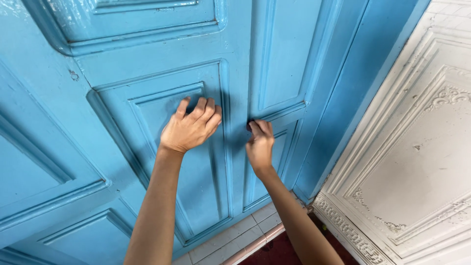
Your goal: Sanding a blue wooden door with a piece of sandpaper.
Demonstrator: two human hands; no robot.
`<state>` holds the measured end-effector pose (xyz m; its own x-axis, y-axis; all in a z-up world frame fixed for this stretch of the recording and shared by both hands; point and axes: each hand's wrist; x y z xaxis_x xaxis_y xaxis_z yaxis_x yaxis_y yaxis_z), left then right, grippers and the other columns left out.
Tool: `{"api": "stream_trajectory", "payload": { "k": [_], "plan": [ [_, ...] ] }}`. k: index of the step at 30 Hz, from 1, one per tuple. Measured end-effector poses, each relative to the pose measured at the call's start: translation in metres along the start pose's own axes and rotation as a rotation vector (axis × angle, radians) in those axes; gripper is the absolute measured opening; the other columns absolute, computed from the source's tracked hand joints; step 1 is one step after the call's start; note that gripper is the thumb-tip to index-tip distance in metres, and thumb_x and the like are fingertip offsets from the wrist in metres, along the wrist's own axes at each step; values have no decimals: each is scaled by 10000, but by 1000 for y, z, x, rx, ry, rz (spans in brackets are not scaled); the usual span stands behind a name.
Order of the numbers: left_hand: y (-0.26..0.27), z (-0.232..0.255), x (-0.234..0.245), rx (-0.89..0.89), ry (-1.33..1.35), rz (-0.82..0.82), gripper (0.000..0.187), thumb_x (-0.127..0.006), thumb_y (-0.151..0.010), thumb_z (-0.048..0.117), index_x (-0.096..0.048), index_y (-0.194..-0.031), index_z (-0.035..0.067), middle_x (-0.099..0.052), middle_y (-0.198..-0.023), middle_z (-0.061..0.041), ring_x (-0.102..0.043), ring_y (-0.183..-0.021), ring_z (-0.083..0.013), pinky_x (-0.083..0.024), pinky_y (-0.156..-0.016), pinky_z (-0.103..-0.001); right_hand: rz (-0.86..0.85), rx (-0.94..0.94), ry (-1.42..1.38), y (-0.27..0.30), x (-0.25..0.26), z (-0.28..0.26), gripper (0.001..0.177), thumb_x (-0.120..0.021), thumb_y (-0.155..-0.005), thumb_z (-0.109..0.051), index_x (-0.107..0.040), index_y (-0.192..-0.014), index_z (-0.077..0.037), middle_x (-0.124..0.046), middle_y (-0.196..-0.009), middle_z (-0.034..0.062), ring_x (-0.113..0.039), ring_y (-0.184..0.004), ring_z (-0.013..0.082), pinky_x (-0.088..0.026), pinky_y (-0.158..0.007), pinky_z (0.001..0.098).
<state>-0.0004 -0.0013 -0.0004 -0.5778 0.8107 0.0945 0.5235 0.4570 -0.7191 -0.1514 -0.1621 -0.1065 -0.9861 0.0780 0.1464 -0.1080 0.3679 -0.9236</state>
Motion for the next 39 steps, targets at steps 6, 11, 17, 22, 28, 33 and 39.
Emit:
{"api": "stream_trajectory", "payload": {
  "k": [6, 11, 17, 22, 28, 33, 39],
  "plan": [
    [0, 0, -1, 3, 14, -18, 278, -650, -978, 405, -639, -1168, 201, -593, -1239, 6, -496, -1222, -164, -393, -1097, -440, -92, 175, 85, -10, 22, 1, 429, -562, -658, 203, -707, -1041, 75, -668, -1040, 184, -621, -966, 378, -547, -855, 441],
    [0, 0, 1, -1, -1, -21, 282, -648, -961, 395, -644, -1166, 202, -596, -1240, 5, -498, -1218, -164, -390, -1091, -432, -86, -173, -62, -7, 6, -1, 296, -600, -758, 165, -729, -1002, 58, -690, -979, 166, -639, -930, 382, -535, -816, 430],
    [-1, -1, -1, -8, -13, -11, 246, -655, -982, 383, -640, -1156, 210, -591, -1229, 15, -496, -1214, -155, -380, -1108, -428, -134, -243, -130, -23, 25, 3, 265, -636, -779, 145, -754, -995, 46, -710, -967, 156, -673, -903, 367, -540, -789, 407],
    [-1, 0, 0, 12, -2, 4, 237, -650, -990, 385, -640, -1151, 212, -593, -1228, 18, -496, -1213, -154, -376, -1112, -427, -104, 63, 184, -13, 11, -8, 367, -588, -643, 195, -724, -964, 83, -697, -979, 193, -658, -918, 402, -546, -817, 430],
    [-2, -1, 2, -14, -27, -14, 261, -652, -963, 390, -643, -1156, 214, -596, -1225, 17, -499, -1211, -155, -384, -1096, -419, -111, -337, -261, -16, 14, 2, 263, -611, -802, 161, -734, -997, 34, -706, -952, 156, -712, -867, 328, -562, -787, 388],
    [-2, -1, 2, -1, -6, -17, 263, -652, -969, 394, -643, -1155, 208, -595, -1233, 15, -490, -1217, -157, -386, -1100, -426, -29, -142, 14, -10, -5, 2, 267, -602, -730, 156, -723, -949, 62, -684, -955, 216, -670, -869, 389, -538, -777, 420],
    [-4, -2, 3, -11, -18, -12, 259, -657, -974, 395, -643, -1153, 208, -597, -1239, 14, -493, -1221, -159, -384, -1092, -417, -227, -652, -473, -19, 3, 35, 194, -592, -904, 94, -752, -1005, 47, -697, -916, 220, -613, -749, 356, -472, -705, 421]
  ]
}}
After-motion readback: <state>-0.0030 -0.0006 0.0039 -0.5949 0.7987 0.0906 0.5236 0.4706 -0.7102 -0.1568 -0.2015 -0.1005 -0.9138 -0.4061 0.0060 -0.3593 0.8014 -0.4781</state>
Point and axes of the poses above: each hand's wrist, its own y-axis away from the middle knuckle, its own x-axis out of the back of the hand, z = x × y
